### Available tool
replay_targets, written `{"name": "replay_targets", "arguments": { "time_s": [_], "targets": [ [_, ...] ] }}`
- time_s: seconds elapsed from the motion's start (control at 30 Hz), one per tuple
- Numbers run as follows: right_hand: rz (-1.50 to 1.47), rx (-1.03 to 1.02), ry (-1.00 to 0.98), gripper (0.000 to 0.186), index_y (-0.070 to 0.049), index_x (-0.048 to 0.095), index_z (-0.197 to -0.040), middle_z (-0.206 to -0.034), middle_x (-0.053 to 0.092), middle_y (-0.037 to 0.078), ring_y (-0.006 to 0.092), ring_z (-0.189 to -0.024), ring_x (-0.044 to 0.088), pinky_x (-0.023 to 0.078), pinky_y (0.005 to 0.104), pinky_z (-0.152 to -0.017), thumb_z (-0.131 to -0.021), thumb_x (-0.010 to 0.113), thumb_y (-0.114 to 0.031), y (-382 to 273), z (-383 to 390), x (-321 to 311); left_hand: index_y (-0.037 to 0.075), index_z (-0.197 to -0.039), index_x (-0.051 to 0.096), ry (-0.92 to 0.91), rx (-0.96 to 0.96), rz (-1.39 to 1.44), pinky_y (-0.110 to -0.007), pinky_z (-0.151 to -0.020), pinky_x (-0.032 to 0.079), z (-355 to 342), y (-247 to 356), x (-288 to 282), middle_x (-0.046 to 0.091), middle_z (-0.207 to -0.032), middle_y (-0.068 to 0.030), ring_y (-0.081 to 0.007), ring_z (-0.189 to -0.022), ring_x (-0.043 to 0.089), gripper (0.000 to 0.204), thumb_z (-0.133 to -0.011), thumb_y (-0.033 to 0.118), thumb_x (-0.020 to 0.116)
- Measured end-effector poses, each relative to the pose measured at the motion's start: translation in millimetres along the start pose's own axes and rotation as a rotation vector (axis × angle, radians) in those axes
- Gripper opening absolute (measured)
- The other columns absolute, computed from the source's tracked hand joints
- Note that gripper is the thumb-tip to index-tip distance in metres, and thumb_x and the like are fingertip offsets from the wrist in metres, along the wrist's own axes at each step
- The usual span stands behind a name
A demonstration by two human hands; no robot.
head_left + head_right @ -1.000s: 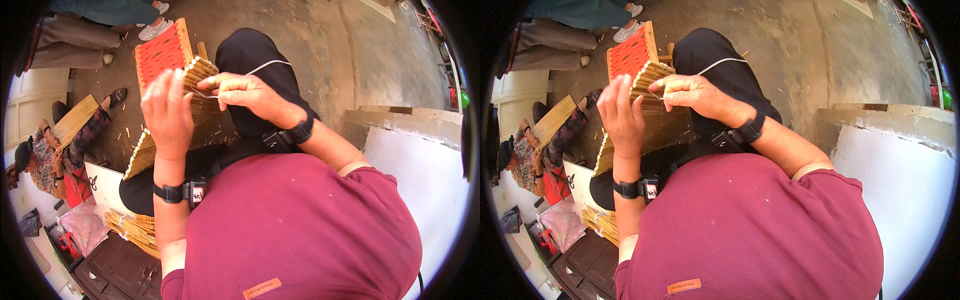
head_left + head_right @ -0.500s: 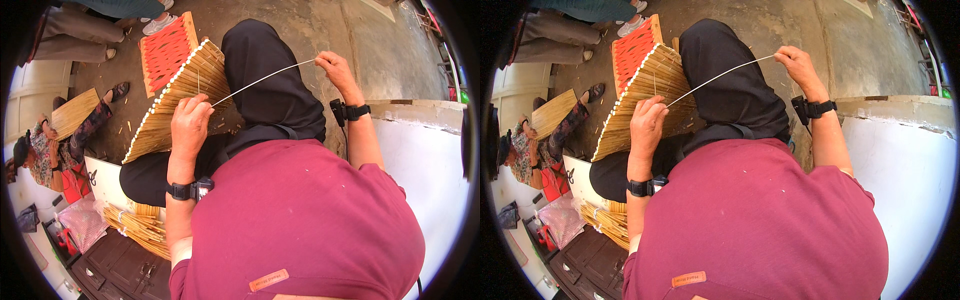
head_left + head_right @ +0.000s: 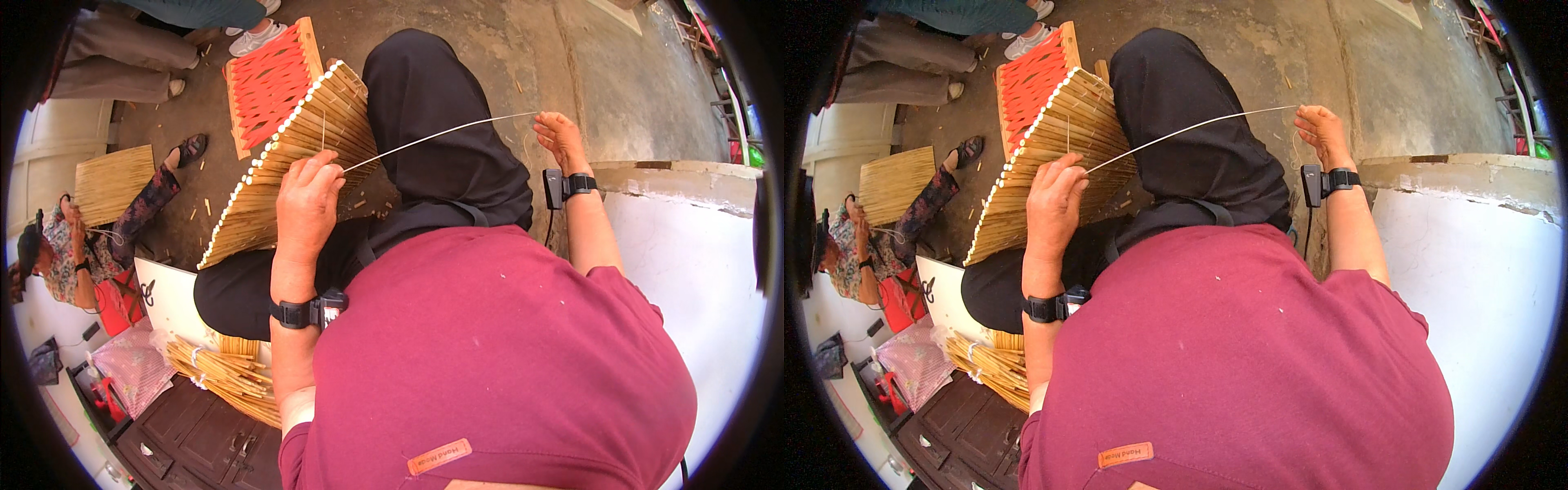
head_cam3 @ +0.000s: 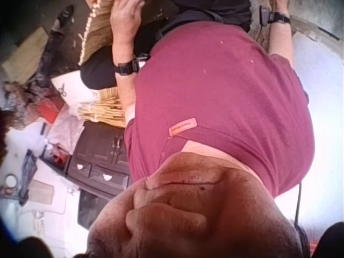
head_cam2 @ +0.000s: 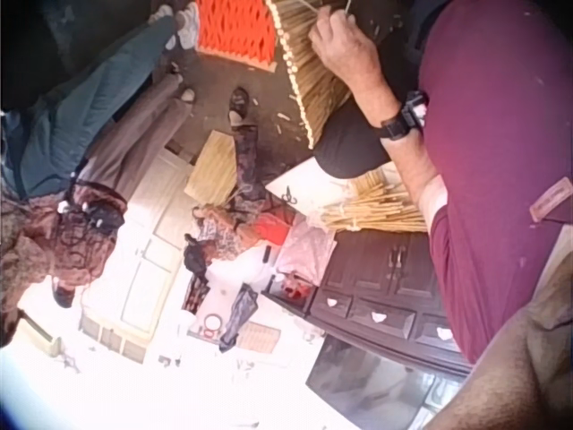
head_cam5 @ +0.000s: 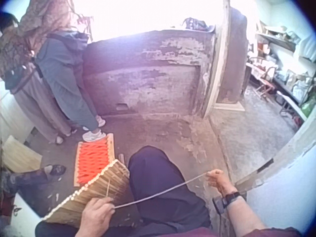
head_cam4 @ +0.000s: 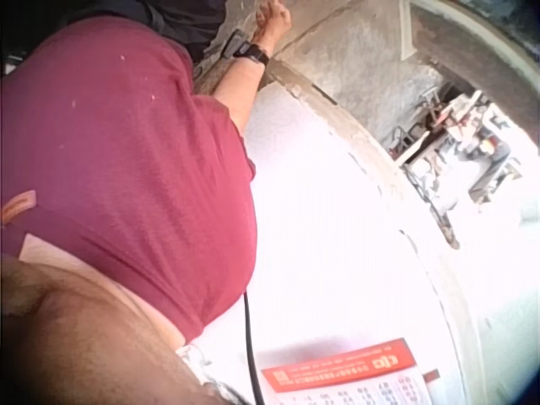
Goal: The person weaves together thin wooden rods using a white string and a needle, aligning the rods and securing them one by one to create a larger mat.
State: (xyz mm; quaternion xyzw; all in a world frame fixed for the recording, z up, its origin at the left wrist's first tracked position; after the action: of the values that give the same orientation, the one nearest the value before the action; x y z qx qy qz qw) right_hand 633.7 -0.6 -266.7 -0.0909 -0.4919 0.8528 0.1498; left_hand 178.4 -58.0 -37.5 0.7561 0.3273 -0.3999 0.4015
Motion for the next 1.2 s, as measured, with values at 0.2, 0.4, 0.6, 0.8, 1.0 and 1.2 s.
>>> {"name": "replay_targets", "arguments": {
  "time_s": [0.2,0.4,0.6,0.8,1.0,1.2],
  "targets": [
    [-0.238,0.077,-0.137,0.011,-0.011,0.059,-0.092,-0.092,0.068,0.005,0.0123,-0.076,0.065,0.051,0.023,-0.06,-0.088,0.067,-0.017,13,-5,0,0.006,-0.088,0.06,-0.088,0.008,0.019,-0.038,-0.083,0.048,-4,4,-4,0.064,-0.107,-0.0042,-0.0272,-0.097,0.058,0.016,-0.074,0.005,0.068],
    [-0.42,0.169,-0.17,0.01,-0.01,0.057,-0.09,-0.092,0.069,0.008,0.0089,-0.068,0.064,0.05,0.021,-0.053,-0.088,0.066,-0.015,17,-11,-3,0.004,-0.089,0.06,-0.131,0.021,0.092,-0.038,-0.086,0.047,-5,6,-2,0.064,-0.111,-0.008,-0.0304,-0.1,0.058,0.017,-0.074,0.0,0.067],
    [-0.357,0.12,-0.186,0.007,-0.009,0.057,-0.09,-0.095,0.069,0.01,0.0081,-0.065,0.065,0.051,0.0195,-0.05,-0.089,0.063,-0.012,5,-3,-10,0.002,-0.088,0.06,-0.076,-0.087,0.274,-0.033,-0.087,0.047,0,-12,-1,0.066,-0.109,-0.0102,-0.0263,-0.099,0.06,0.011,-0.079,0.002,0.067],
    [-0.605,0.222,-0.136,0.008,-0.006,0.057,-0.094,-0.096,0.069,0.011,0.0088,-0.065,0.064,0.053,0.0194,-0.052,-0.09,0.061,-0.012,4,-3,-4,0.0,-0.099,0.063,-0.039,-0.239,0.565,-0.032,-0.093,0.045,8,-29,4,0.065,-0.115,-0.0104,-0.0195,-0.106,0.059,0.017,-0.083,0.001,0.065],
    [-0.49,-0.218,-0.249,0.013,-0.005,0.058,-0.1,-0.082,0.065,0.004,0.0086,-0.065,0.062,0.052,0.0192,-0.054,-0.093,0.058,-0.015,-113,21,41,0.003,-0.126,0.056,0.071,-0.19,0.436,-0.026,-0.08,0.052,3,-11,-52,0.064,-0.119,-0.0097,-0.0169,-0.084,0.067,0.044,-0.084,-0.006,0.061],
    [-0.045,-0.502,-0.574,0.012,-0.003,0.064,-0.094,-0.075,0.061,0.001,0.006,-0.06,0.057,0.047,0.0201,-0.053,-0.09,0.062,-0.014,-185,136,239,0.009,-0.131,0.05,0.191,-0.03,-0.305,-0.042,-0.095,0.044,-52,-77,-58,0.06,-0.119,-0.0176,-0.0335,-0.113,0.056,0.072,-0.07,0.033,0.079]
  ]
}}
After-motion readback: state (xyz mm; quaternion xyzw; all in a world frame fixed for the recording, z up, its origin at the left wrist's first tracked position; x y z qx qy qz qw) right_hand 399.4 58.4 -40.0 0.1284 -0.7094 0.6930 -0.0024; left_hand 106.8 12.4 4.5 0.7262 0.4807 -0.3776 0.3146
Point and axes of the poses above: each hand's wrist, its own z-axis away from the middle knuckle, its own x-axis out of the palm, y = z × x, the point moved 10 cm from there along -z, towards the middle knuckle
